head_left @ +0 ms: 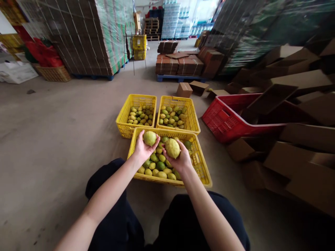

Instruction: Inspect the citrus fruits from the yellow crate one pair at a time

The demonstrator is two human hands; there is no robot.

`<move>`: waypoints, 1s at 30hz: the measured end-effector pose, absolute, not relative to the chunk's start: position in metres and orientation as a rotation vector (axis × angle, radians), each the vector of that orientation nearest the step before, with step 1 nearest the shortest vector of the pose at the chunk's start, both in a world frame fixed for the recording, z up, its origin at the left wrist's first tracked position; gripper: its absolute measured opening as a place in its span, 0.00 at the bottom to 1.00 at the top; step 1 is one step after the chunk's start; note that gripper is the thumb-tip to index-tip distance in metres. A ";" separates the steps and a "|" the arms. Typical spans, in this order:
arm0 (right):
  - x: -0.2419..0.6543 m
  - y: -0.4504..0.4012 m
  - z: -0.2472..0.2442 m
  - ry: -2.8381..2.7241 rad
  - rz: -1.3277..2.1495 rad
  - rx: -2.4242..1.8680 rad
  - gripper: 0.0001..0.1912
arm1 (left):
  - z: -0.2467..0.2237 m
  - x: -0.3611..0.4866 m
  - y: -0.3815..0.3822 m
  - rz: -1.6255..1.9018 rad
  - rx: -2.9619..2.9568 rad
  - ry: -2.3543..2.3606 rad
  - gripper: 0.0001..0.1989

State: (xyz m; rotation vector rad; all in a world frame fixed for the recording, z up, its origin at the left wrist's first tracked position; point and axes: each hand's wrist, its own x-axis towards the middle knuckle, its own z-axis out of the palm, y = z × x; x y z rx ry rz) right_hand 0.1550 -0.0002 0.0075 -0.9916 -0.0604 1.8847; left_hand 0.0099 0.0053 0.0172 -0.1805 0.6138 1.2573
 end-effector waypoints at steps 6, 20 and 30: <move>0.160 0.000 0.016 -0.020 1.705 -0.974 0.01 | 0.027 0.010 0.005 1.342 -0.085 0.668 0.04; 0.178 0.000 0.013 -0.339 1.938 -0.821 0.12 | 0.026 0.005 0.004 1.256 0.257 0.797 0.14; 0.175 -0.010 0.007 -1.355 0.371 -1.015 0.22 | 0.023 0.008 -0.012 1.638 1.193 1.040 0.27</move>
